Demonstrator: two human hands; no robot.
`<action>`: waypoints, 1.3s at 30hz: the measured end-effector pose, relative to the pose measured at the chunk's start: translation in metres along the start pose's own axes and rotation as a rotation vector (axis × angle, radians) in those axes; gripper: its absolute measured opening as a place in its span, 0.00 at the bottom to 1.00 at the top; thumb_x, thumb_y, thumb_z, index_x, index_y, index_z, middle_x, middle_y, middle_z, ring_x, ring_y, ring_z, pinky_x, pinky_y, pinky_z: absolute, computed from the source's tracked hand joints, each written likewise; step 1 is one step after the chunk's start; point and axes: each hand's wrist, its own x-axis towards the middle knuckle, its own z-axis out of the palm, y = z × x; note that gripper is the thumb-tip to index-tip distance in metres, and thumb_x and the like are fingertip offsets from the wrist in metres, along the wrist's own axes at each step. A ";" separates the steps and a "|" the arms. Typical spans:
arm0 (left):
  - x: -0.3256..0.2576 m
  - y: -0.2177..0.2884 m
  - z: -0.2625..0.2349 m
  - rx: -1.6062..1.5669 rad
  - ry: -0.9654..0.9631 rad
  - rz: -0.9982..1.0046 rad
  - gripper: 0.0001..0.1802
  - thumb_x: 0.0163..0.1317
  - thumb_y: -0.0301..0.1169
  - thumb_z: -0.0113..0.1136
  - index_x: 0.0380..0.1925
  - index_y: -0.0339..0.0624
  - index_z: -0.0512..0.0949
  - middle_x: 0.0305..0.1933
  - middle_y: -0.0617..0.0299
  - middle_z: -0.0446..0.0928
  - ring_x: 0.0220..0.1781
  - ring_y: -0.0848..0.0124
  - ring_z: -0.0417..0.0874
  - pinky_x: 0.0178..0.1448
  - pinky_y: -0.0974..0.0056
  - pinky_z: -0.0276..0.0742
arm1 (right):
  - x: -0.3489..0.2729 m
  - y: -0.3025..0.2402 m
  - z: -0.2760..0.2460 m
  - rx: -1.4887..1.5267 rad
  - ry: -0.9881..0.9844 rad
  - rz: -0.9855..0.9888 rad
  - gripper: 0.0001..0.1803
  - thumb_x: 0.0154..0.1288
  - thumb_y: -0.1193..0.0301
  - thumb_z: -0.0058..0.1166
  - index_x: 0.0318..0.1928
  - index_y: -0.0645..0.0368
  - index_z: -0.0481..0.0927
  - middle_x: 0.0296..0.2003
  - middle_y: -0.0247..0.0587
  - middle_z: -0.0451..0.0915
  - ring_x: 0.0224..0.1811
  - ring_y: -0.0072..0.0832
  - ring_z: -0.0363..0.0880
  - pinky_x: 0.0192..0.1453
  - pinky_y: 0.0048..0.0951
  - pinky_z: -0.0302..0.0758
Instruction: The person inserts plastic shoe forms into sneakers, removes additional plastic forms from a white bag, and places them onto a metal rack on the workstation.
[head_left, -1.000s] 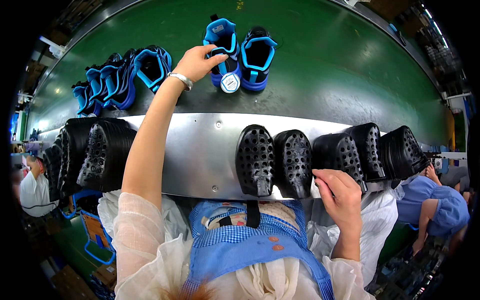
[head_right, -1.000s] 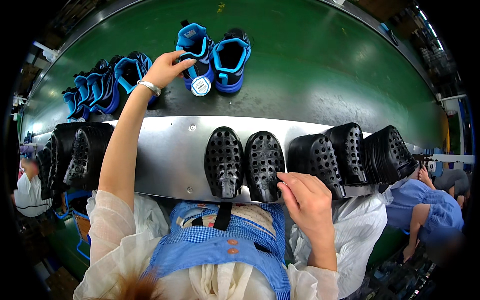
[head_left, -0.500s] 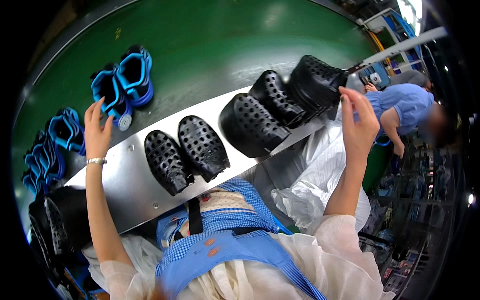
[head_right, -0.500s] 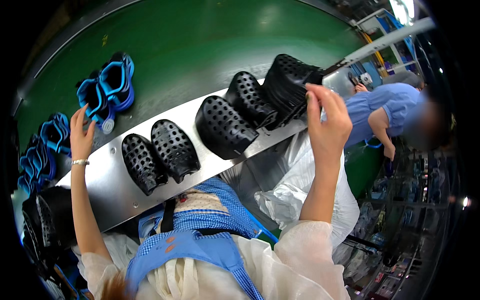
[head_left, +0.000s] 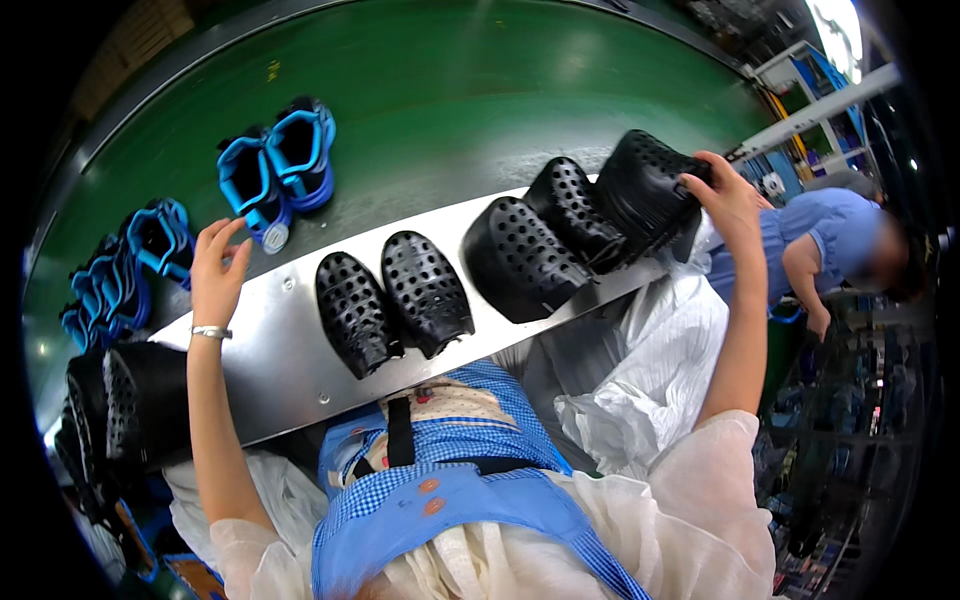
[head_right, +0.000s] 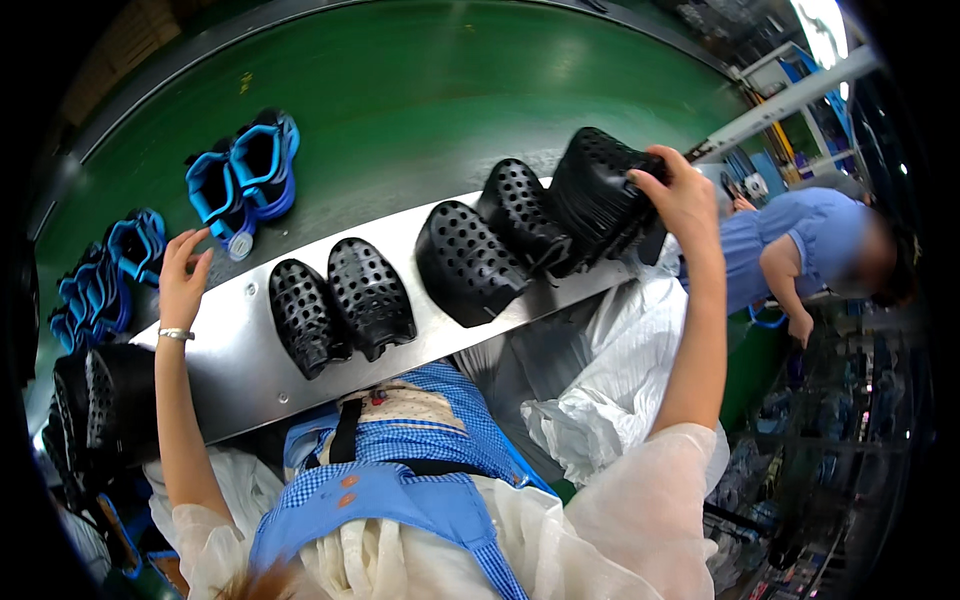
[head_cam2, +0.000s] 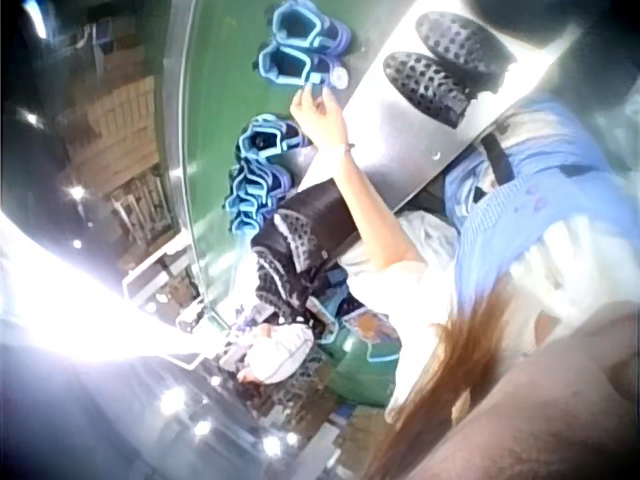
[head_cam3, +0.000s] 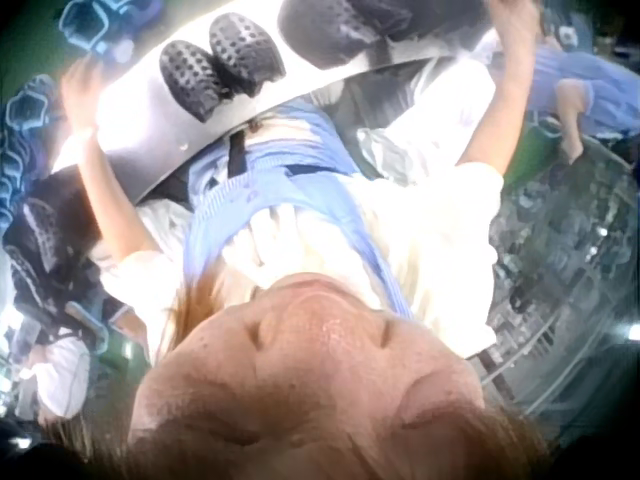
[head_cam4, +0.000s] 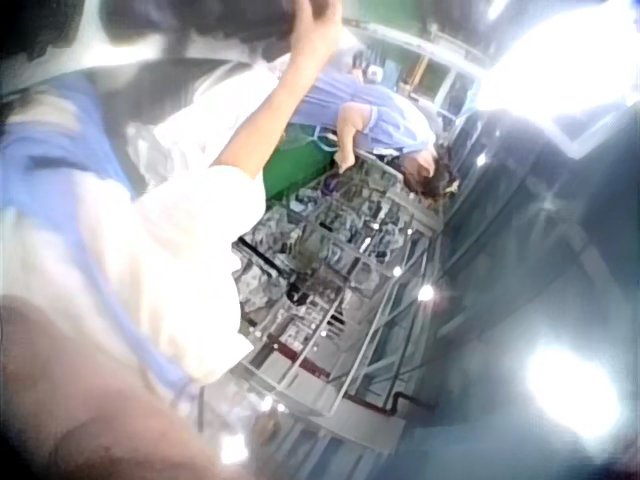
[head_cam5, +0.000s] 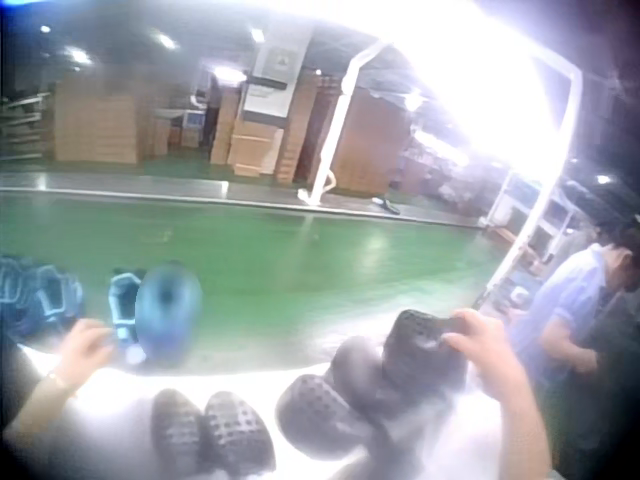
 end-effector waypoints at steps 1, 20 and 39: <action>-0.004 -0.004 -0.005 0.032 0.019 0.010 0.17 0.57 0.29 0.58 0.48 0.44 0.76 0.52 0.55 0.70 0.37 0.71 0.79 0.42 0.68 0.76 | 0.003 -0.004 0.001 0.005 -0.013 0.022 0.22 0.52 0.58 0.63 0.45 0.54 0.77 0.28 0.44 0.80 0.29 0.30 0.79 0.36 0.28 0.73; 0.005 0.089 0.003 -1.477 -0.140 -0.373 0.33 0.53 0.62 0.56 0.43 0.43 0.69 0.40 0.64 0.73 0.45 0.77 0.77 0.53 0.68 0.72 | -0.037 -0.321 0.114 0.799 -0.515 -0.481 0.23 0.54 0.73 0.62 0.50 0.66 0.73 0.39 0.44 0.80 0.38 0.24 0.80 0.43 0.24 0.76; 0.026 -0.035 0.041 -0.043 0.196 -0.112 0.17 0.52 0.28 0.59 0.43 0.39 0.73 0.40 0.52 0.71 0.43 0.53 0.75 0.45 0.55 0.73 | 0.076 -0.425 0.190 0.166 -0.923 -0.642 0.18 0.53 0.59 0.57 0.26 0.66 0.77 0.16 0.42 0.74 0.14 0.26 0.75 0.20 0.26 0.72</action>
